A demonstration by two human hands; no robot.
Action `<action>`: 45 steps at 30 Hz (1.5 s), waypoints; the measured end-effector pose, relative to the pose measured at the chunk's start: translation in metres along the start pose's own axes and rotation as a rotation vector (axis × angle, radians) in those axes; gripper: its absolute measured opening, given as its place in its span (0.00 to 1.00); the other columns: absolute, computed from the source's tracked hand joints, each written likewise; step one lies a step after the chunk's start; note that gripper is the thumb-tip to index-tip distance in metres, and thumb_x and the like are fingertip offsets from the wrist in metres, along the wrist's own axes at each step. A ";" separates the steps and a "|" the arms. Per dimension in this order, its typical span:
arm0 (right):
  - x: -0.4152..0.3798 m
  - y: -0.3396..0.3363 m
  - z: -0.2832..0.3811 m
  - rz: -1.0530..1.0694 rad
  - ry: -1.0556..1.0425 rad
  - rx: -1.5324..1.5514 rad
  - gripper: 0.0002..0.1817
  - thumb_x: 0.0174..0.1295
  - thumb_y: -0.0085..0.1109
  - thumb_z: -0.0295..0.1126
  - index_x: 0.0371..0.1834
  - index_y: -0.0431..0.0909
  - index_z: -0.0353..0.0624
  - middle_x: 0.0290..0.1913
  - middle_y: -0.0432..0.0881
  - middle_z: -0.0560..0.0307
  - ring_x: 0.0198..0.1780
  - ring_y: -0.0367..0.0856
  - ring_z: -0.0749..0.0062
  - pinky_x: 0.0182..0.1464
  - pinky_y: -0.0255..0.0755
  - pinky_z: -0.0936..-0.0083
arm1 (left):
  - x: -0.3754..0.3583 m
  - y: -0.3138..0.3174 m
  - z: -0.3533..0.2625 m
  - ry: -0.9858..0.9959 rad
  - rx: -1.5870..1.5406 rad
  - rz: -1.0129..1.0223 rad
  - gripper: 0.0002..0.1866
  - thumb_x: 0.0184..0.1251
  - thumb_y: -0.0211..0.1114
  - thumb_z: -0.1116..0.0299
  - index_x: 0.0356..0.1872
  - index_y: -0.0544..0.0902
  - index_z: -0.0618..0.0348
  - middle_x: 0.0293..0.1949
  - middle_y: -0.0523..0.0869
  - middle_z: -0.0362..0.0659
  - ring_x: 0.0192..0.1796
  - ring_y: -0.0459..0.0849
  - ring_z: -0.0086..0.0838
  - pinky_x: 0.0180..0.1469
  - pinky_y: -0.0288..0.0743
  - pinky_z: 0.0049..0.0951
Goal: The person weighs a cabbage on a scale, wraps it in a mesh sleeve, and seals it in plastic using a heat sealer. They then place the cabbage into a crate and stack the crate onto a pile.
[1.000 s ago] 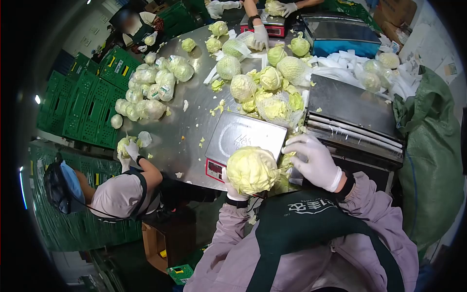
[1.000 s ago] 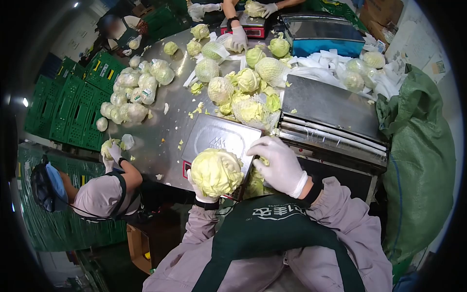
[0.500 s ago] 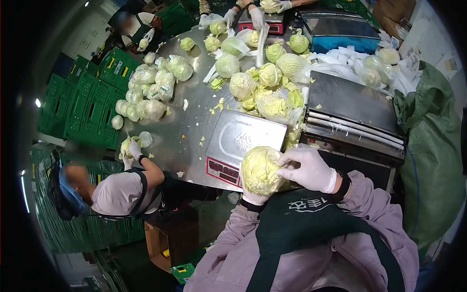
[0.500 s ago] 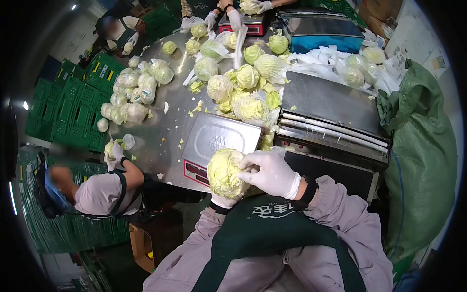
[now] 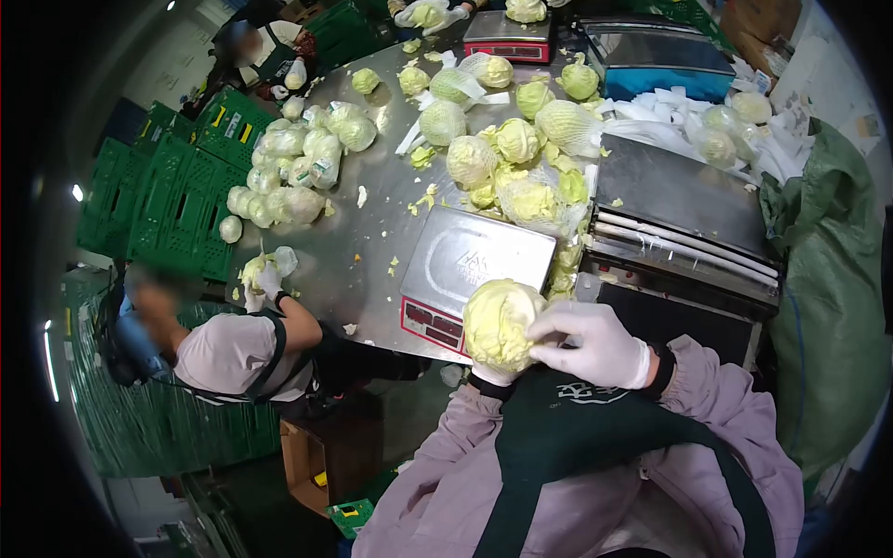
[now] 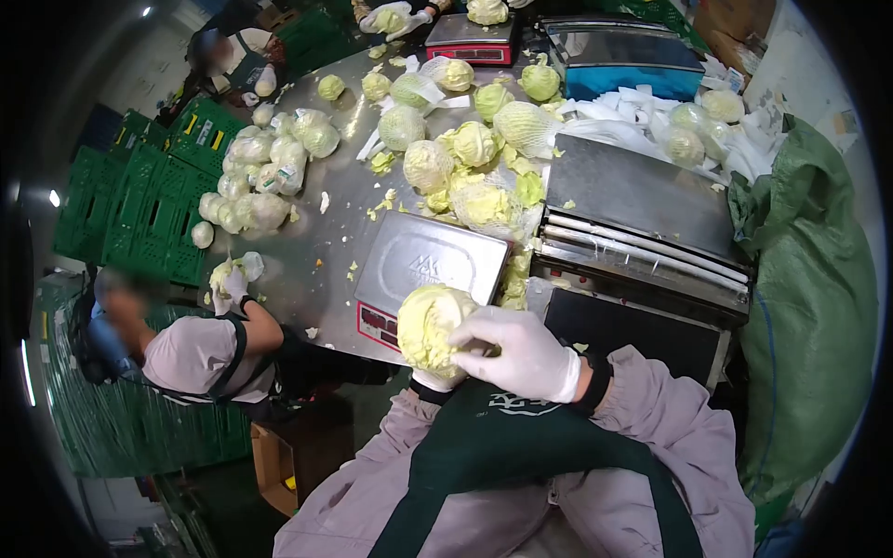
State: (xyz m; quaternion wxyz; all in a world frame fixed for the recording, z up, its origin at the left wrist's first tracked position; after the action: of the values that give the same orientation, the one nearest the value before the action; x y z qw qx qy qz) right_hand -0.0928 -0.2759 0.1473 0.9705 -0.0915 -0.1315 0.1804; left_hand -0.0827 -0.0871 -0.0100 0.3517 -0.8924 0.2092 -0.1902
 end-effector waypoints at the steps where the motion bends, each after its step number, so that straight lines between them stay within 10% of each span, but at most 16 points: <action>1: -0.002 0.000 0.002 0.026 0.004 0.042 0.09 0.57 0.65 0.26 0.41 0.82 0.38 0.33 0.81 0.54 0.32 0.81 0.72 0.37 0.74 0.79 | -0.002 0.001 0.003 -0.095 -0.265 -0.012 0.29 0.65 0.62 0.59 0.66 0.65 0.54 0.60 0.75 0.43 0.60 0.75 0.32 0.63 0.68 0.34; 5: 0.006 -0.010 -0.002 -0.130 -0.010 -0.026 0.20 0.56 0.68 0.31 0.52 0.78 0.37 0.45 0.80 0.51 0.40 0.81 0.71 0.44 0.73 0.75 | -0.008 0.006 0.021 -0.444 -1.020 0.063 0.31 0.64 0.62 0.59 0.68 0.65 0.54 0.61 0.73 0.42 0.66 0.68 0.34 0.69 0.59 0.35; 8: 0.013 -0.008 -0.040 0.100 0.049 0.150 0.54 0.48 0.76 0.48 0.73 0.52 0.38 0.67 0.65 0.48 0.66 0.66 0.65 0.68 0.59 0.70 | -0.012 0.007 0.000 -0.265 -1.095 -0.156 0.33 0.65 0.61 0.55 0.69 0.62 0.52 0.61 0.73 0.46 0.64 0.71 0.38 0.66 0.65 0.36; 10: 0.011 -0.008 -0.055 0.247 0.198 0.337 0.54 0.49 0.76 0.46 0.74 0.50 0.39 0.65 0.66 0.49 0.66 0.66 0.65 0.68 0.60 0.70 | -0.007 0.002 -0.005 -0.104 -0.572 -0.060 0.32 0.69 0.56 0.50 0.69 0.62 0.51 0.62 0.73 0.50 0.61 0.74 0.39 0.61 0.72 0.36; 13: 0.006 -0.013 -0.067 0.349 0.288 0.550 0.55 0.48 0.77 0.44 0.74 0.50 0.40 0.65 0.67 0.50 0.67 0.64 0.67 0.69 0.58 0.70 | 0.004 -0.001 -0.020 -0.407 -1.970 0.375 0.28 0.74 0.50 0.52 0.69 0.60 0.54 0.63 0.72 0.52 0.60 0.75 0.38 0.60 0.73 0.36; 14: 0.004 -0.014 -0.069 0.310 0.223 0.582 0.55 0.47 0.78 0.43 0.73 0.51 0.39 0.65 0.66 0.51 0.68 0.62 0.68 0.70 0.57 0.71 | 0.003 0.002 -0.025 -0.410 -1.974 0.381 0.28 0.74 0.50 0.52 0.69 0.60 0.54 0.63 0.72 0.52 0.60 0.75 0.38 0.60 0.73 0.36; 16: -0.002 -0.017 -0.073 0.296 0.227 0.593 0.54 0.46 0.78 0.40 0.73 0.52 0.39 0.65 0.66 0.51 0.67 0.64 0.68 0.69 0.59 0.71 | -0.001 0.007 -0.029 -0.551 -1.301 0.044 0.27 0.72 0.55 0.59 0.69 0.61 0.55 0.60 0.75 0.52 0.55 0.79 0.37 0.57 0.76 0.31; 20: -0.012 -0.026 -0.067 0.270 0.275 0.479 0.51 0.47 0.78 0.41 0.71 0.55 0.36 0.64 0.68 0.52 0.65 0.65 0.70 0.68 0.61 0.72 | -0.006 -0.044 -0.020 -0.776 -1.111 -0.285 0.21 0.69 0.56 0.68 0.62 0.72 0.61 0.64 0.71 0.47 0.64 0.70 0.31 0.62 0.70 0.34; 22: -0.014 -0.030 -0.066 0.268 0.305 0.447 0.50 0.47 0.78 0.41 0.69 0.56 0.36 0.63 0.69 0.52 0.65 0.66 0.70 0.67 0.62 0.72 | 0.005 -0.079 -0.062 -0.298 -0.861 -0.376 0.18 0.66 0.55 0.74 0.56 0.77 0.61 0.62 0.73 0.50 0.64 0.72 0.32 0.60 0.71 0.34; 26: -0.016 -0.035 -0.072 0.364 0.385 0.413 0.49 0.48 0.77 0.40 0.69 0.56 0.35 0.61 0.71 0.52 0.63 0.69 0.70 0.66 0.64 0.72 | 0.025 -0.113 -0.112 0.310 -0.124 0.243 0.23 0.53 0.67 0.71 0.54 0.81 0.60 0.60 0.76 0.48 0.65 0.70 0.46 0.67 0.63 0.43; 45: -0.008 -0.022 -0.079 0.525 0.448 0.355 0.41 0.52 0.74 0.43 0.65 0.65 0.36 0.56 0.77 0.51 0.58 0.74 0.70 0.62 0.68 0.74 | 0.033 -0.137 -0.096 0.275 -0.155 0.651 0.11 0.55 0.72 0.70 0.40 0.85 0.53 0.38 0.82 0.40 0.46 0.79 0.37 0.51 0.73 0.35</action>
State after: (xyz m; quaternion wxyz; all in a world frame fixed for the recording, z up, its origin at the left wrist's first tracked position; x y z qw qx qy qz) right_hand -0.0703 -0.3094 0.0755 0.8966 0.0101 0.1448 0.4184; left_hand -0.0685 -0.0652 0.1582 0.2938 -0.7691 0.5415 -0.1701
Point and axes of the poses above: each hand's wrist, its own x-axis towards the middle knuckle, its own y-axis out of the palm, z = x × y, the point moved 1 cm from there along x, towards the middle knuckle
